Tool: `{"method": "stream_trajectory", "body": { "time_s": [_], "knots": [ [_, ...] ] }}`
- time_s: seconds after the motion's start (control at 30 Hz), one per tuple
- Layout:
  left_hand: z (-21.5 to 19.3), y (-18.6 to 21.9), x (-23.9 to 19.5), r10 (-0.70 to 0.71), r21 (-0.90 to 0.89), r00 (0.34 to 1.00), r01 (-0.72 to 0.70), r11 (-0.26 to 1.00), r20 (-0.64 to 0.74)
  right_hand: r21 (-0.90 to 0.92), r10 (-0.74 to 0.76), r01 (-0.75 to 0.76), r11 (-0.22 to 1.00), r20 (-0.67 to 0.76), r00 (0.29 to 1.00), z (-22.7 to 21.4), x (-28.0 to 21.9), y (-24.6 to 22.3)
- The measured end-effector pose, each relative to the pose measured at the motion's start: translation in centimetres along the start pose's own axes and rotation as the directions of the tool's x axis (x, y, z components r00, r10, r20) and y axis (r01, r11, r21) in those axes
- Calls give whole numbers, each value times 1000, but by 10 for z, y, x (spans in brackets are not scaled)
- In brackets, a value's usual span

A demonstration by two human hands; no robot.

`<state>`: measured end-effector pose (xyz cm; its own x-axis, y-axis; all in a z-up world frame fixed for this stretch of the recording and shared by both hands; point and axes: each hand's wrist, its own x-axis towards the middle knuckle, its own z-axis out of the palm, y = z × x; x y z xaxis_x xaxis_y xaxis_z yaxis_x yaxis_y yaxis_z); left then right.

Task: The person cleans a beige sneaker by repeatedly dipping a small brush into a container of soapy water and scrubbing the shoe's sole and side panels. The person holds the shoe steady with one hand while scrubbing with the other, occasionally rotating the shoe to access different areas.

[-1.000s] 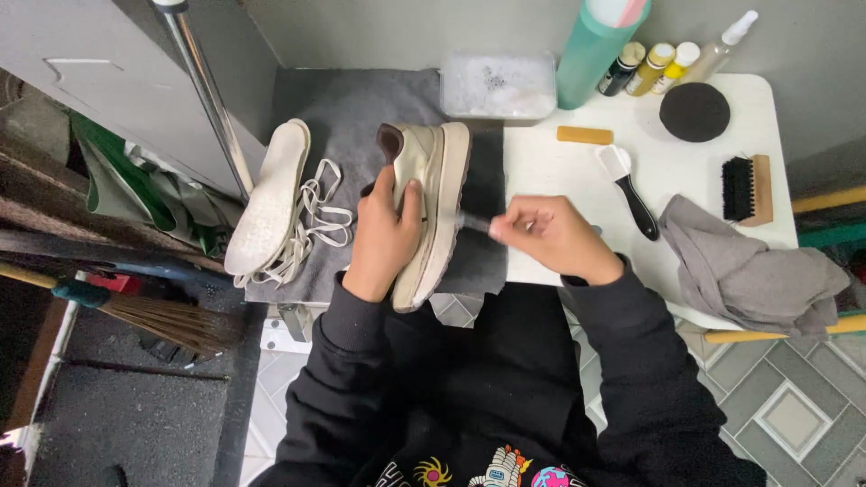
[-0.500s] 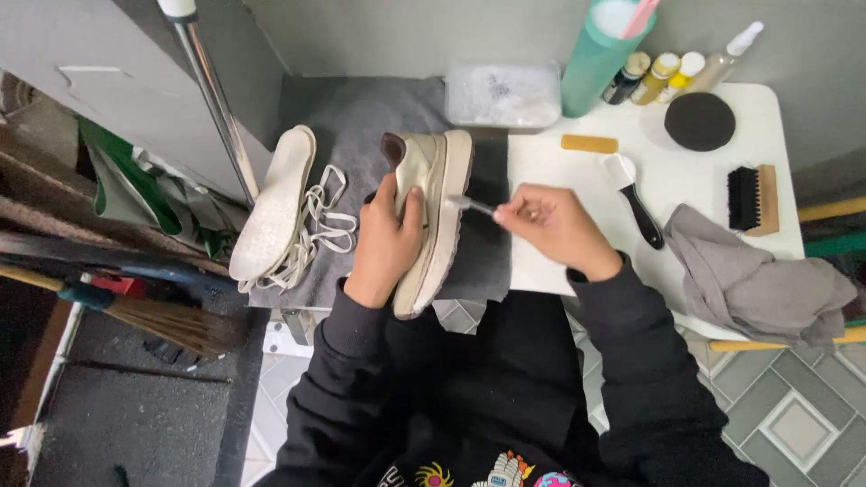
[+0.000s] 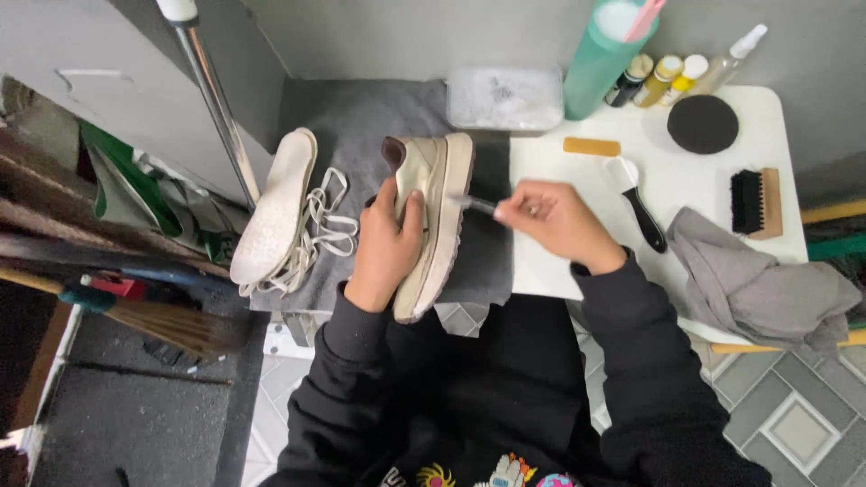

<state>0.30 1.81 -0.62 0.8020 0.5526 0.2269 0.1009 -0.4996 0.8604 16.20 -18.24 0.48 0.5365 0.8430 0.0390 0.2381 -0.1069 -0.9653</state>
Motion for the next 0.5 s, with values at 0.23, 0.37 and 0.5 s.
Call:
{"method": "stream_trajectory", "body": {
  "time_s": [0.23,0.37,0.5],
  "knots": [
    [1,-9,0,-21,-8,1000,21,1000,4,-157,-26,-4,988,-189,982,-19,13,-9],
    [1,-10,1,-42,-9,999,42,999,6,-514,-82,-125,849,-361,929,-48,39,-12],
    [-3,9,0,-51,26,997,50,998,49,-815,-229,-136,563,-312,922,-61,72,-10]
  ]
}}
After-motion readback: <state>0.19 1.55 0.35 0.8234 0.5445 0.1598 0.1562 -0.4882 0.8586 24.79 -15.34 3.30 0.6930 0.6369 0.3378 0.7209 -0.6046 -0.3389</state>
